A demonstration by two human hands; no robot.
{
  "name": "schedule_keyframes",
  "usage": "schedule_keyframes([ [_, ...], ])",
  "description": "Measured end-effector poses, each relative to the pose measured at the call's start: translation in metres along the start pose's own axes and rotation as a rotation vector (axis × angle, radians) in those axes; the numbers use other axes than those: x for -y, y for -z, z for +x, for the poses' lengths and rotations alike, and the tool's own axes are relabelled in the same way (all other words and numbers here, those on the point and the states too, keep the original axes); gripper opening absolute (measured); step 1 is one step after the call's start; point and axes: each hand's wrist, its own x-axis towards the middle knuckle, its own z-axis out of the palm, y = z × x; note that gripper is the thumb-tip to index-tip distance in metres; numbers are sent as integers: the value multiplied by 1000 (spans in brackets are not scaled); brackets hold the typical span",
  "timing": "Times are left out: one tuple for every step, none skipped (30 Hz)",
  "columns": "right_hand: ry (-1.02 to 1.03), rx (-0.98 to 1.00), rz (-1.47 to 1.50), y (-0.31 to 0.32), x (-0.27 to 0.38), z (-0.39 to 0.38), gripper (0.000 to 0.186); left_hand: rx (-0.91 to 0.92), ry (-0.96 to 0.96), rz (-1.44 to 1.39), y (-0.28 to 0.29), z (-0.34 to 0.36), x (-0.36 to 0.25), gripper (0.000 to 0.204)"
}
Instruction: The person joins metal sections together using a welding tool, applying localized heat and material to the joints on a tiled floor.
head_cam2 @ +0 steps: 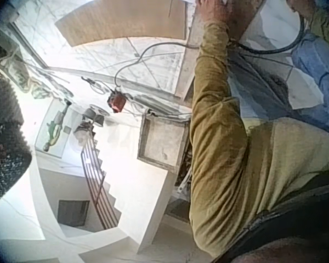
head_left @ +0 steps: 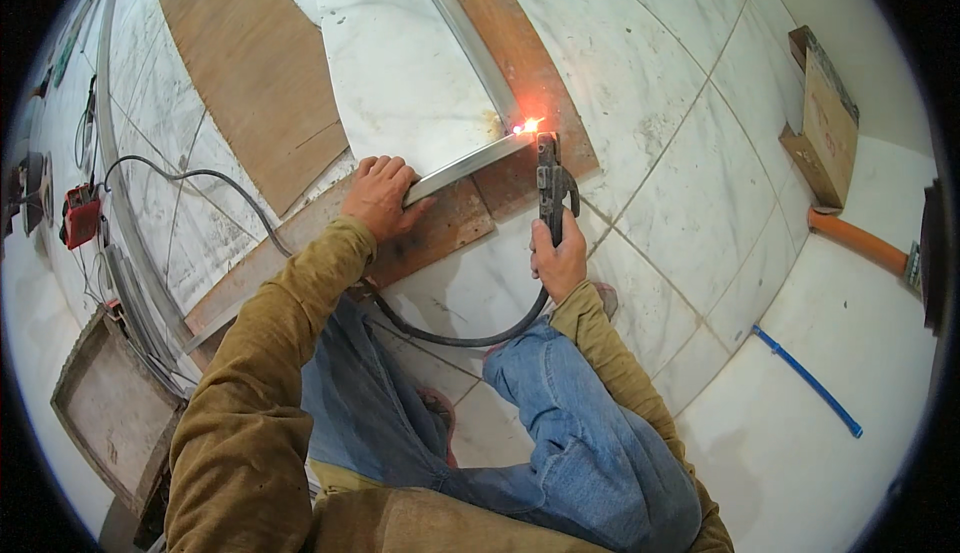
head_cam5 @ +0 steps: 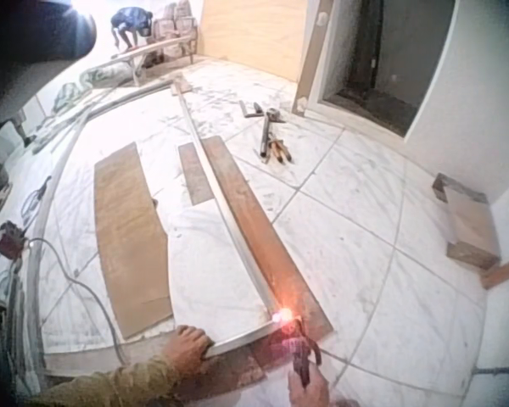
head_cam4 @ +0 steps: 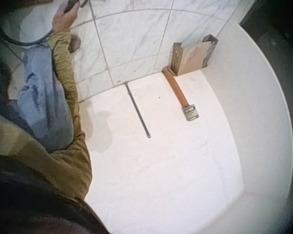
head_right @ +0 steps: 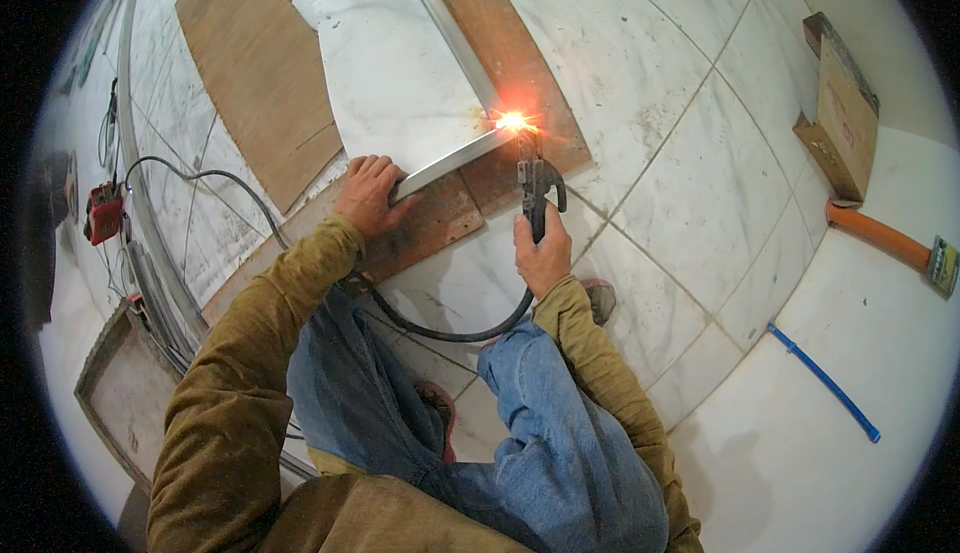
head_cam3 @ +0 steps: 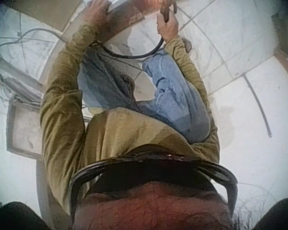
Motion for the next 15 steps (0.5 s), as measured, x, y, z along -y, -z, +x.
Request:
schedule_keyframes([
  [8, 2, -30, 0, -7, 3, 24, -11, 5, -7, -2, 0, 0, 36],
  [45, -23, -57, -4, -14, 6, 20, -43, -1, -19, -5, -1, 1, 36],
  [56, -30, -37, -2, -18, 6, 20, -92, -10, -34, -8, -1, 1, 36],
  [68, -36, -18, -1, -21, 6, 20, -108, -27, -5, -10, -1, 2, 36],
  [79, -42, 2, 0, -21, 5, 20, -76, 183, -537, -13, 0, 2, 37],
  [76, -24, 13, 2, -18, 3, 21, -161, 256, -980, -15, 0, 2, 39],
  [74, -5, 24, 4, -14, 0, 23, -138, 157, -655, -16, 0, 4, 40],
  [72, 15, 35, 4, -8, -2, 25, -115, 65, -332, -15, 0, 5, 41],
  [90, 43, 88, 4, -1, -4, 28, -112, -23, -14, -14, 0, 7, 43],
  [182, 31, 154, 1, 6, -7, 21, -151, -63, -47, -14, 1, 7, 44],
  [126, 3, 141, -1, 12, -8, 22, -135, -65, -54, -12, 0, 8, 42],
  [78, 12, 146, -2, 18, -9, 23, -126, -64, -64, -11, 1, 7, 41],
  [44, 23, 161, -2, 22, -10, 24, -127, -65, -77, -10, 1, 6, 40],
  [22, 1, 107, -4, 24, -10, 24, -128, -63, -71, -9, 1, 6, 39],
  [57, 16, 113, -4, 25, -10, 24, -127, -60, -64, -8, 1, 4, 38],
])
